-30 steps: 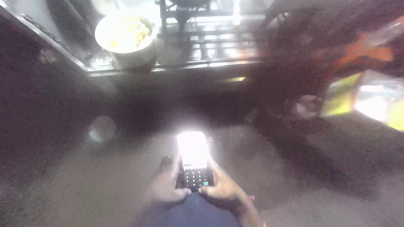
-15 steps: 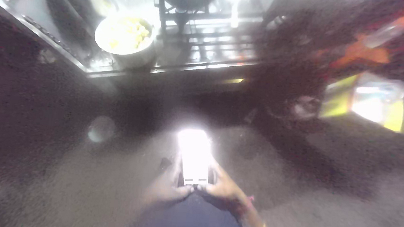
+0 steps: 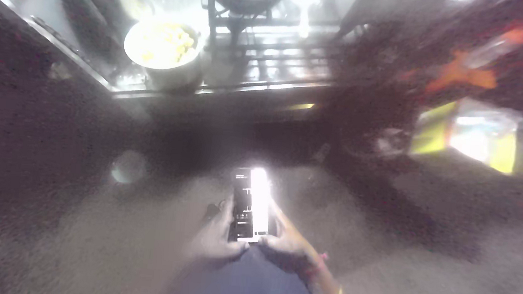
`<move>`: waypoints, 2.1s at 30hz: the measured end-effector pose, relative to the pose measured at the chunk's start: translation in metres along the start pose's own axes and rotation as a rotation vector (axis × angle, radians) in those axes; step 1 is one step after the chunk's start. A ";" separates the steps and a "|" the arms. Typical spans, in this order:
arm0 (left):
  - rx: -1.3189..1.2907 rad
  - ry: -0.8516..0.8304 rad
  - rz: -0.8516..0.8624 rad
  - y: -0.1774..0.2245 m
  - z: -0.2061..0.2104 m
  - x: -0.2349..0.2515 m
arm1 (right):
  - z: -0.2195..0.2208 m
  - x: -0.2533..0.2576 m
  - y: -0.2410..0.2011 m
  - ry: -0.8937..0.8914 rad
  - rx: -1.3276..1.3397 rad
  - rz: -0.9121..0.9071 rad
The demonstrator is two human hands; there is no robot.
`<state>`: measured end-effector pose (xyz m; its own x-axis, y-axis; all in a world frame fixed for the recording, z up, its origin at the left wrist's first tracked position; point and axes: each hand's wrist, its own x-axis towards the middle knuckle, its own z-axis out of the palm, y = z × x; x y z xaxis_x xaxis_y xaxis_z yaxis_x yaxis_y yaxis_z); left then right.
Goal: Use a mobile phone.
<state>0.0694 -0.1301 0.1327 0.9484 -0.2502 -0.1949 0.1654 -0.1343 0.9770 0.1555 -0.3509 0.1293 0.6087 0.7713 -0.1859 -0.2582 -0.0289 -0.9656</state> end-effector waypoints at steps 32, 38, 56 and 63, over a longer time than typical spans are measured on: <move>-0.055 -0.073 0.144 -0.008 -0.005 -0.002 | 0.008 0.011 0.000 -0.023 0.280 -0.141; -0.060 -0.075 0.122 -0.006 -0.004 -0.003 | 0.008 0.010 0.001 -0.027 0.280 -0.145; 0.035 -0.062 0.056 0.000 0.001 -0.004 | 0.006 0.002 0.005 0.014 0.252 -0.109; -0.056 -0.096 0.083 -0.005 0.001 -0.002 | 0.005 -0.001 0.008 0.006 0.249 -0.129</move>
<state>0.0660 -0.1298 0.1280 0.9294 -0.3496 -0.1180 0.1050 -0.0559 0.9929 0.1493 -0.3488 0.1231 0.6527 0.7548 -0.0659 -0.3539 0.2268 -0.9074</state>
